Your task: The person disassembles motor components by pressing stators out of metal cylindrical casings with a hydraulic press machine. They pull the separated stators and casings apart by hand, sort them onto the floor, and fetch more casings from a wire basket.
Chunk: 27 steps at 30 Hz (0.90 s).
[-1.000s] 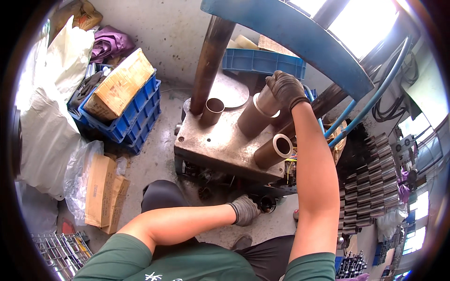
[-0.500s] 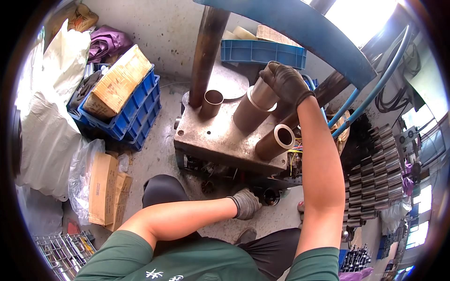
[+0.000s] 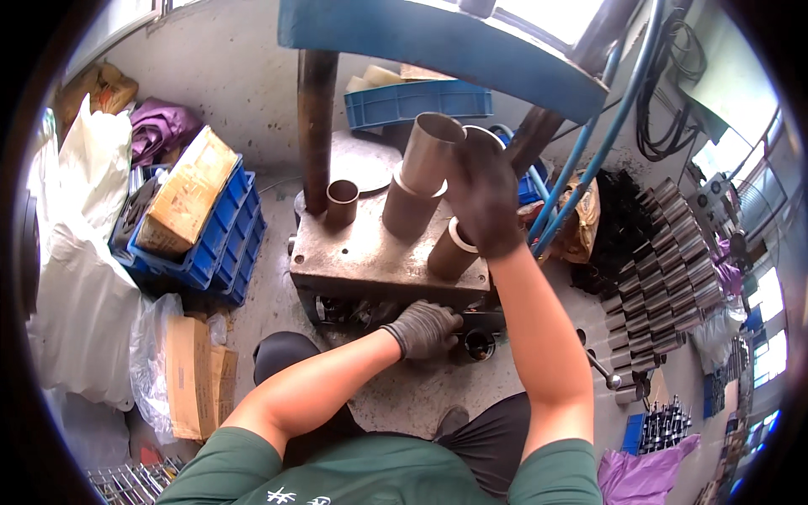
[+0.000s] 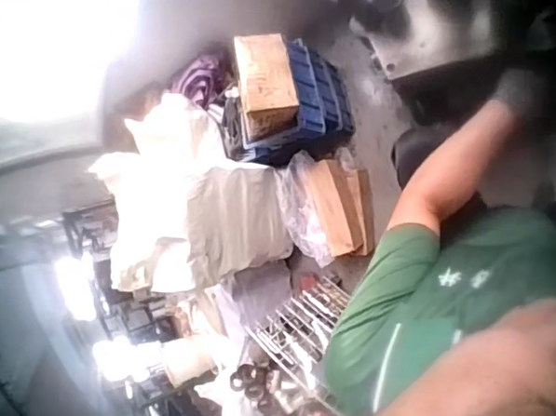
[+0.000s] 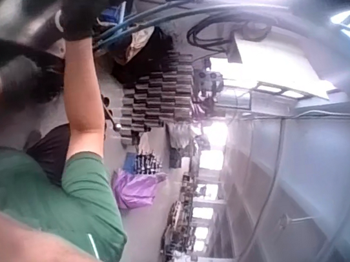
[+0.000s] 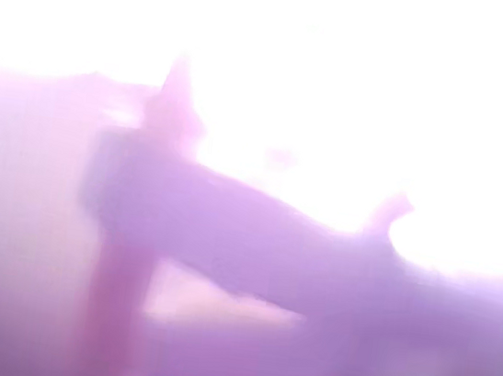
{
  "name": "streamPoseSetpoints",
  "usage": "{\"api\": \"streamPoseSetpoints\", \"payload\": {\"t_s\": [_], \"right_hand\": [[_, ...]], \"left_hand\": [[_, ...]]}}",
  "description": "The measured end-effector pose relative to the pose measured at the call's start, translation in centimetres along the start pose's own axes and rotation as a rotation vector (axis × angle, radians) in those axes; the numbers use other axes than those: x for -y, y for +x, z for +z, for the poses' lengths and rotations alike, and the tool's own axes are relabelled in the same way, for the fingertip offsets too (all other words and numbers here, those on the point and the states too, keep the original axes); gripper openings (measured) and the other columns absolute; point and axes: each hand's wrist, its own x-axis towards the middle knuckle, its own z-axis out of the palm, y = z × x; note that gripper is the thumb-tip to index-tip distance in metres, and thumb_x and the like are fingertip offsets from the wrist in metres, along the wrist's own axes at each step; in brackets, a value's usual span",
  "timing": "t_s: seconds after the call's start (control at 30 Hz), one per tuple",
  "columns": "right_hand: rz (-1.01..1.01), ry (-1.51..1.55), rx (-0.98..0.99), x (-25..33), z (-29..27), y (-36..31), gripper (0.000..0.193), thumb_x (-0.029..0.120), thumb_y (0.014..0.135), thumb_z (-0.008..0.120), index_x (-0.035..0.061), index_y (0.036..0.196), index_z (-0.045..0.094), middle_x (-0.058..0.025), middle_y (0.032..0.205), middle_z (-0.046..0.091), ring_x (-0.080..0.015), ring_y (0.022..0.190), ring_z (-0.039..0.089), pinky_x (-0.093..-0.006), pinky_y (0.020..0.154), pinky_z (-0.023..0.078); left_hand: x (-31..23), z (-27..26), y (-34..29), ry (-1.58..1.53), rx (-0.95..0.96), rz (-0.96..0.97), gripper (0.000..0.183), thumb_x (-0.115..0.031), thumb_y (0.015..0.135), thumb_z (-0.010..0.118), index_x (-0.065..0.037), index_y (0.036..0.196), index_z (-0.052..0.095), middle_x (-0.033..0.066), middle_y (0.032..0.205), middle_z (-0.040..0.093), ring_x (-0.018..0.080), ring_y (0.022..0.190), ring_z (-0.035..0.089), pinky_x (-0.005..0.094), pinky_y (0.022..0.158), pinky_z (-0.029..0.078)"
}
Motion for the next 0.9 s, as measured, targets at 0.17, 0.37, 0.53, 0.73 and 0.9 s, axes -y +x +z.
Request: {"api": "streamPoseSetpoints", "payload": {"t_s": [0.17,0.37,0.53,0.73,0.9], "right_hand": [[0.133,-0.234,0.279,7.6,-15.0,-8.7,0.017,-0.004,0.084,0.071,0.0045,0.097,0.065,-0.0157,0.098,0.067,-0.0393,0.091,0.064,-0.0506,0.088,0.051],[0.485,-0.621,0.432,10.5,-28.7,-18.5,0.015,0.008,0.091,0.068,0.0103,0.105,0.063,-0.0128,0.096,0.066,-0.0366,0.096,0.064,-0.0554,0.105,0.044],[0.464,-0.595,-0.003,7.2,-29.2,-27.7,0.03,0.015,0.104,0.06,0.0089,0.134,0.056,-0.0175,0.128,0.059,-0.0367,0.111,0.064,-0.0506,0.105,0.047],[0.519,-0.403,-0.532,-0.4,-23.8,-22.8,0.038,0.005,0.105,0.061,0.0036,0.141,0.049,-0.0119,0.117,0.061,-0.0191,0.096,0.061,-0.032,0.085,0.053],[0.383,-0.366,-0.641,-7.6,-22.3,-17.0,0.042,0.006,0.106,0.06,0.0045,0.145,0.046,-0.0066,0.107,0.059,-0.0151,0.092,0.054,-0.0307,0.085,0.049]], "left_hand": [[0.5,-1.8,-0.1,-0.104,-0.24,-0.036,0.03,-0.031,0.095,0.064,-0.007,0.112,0.069,0.0185,0.104,0.073,0.0382,0.1,0.071,0.0507,0.09,0.055],[0.8,-0.7,-0.9,-0.083,-0.327,-0.041,0.029,-0.031,0.095,0.066,-0.01,0.115,0.069,0.0177,0.101,0.073,0.0381,0.099,0.071,0.0502,0.093,0.054],[-0.5,-0.2,0.1,-0.143,-0.436,-0.106,0.032,-0.028,0.093,0.069,-0.009,0.119,0.068,0.0197,0.109,0.072,0.0395,0.105,0.069,0.0498,0.096,0.053],[2.2,2.4,1.0,-0.259,-0.825,-0.259,0.054,-0.018,0.082,0.08,-0.005,0.132,0.063,0.0227,0.125,0.065,0.0413,0.119,0.062,0.0492,0.104,0.052],[4.0,2.2,5.5,-0.216,-0.99,-0.312,0.085,-0.031,0.072,0.092,-0.005,0.143,0.052,0.0236,0.129,0.063,0.0415,0.125,0.06,0.0489,0.111,0.048]]}}
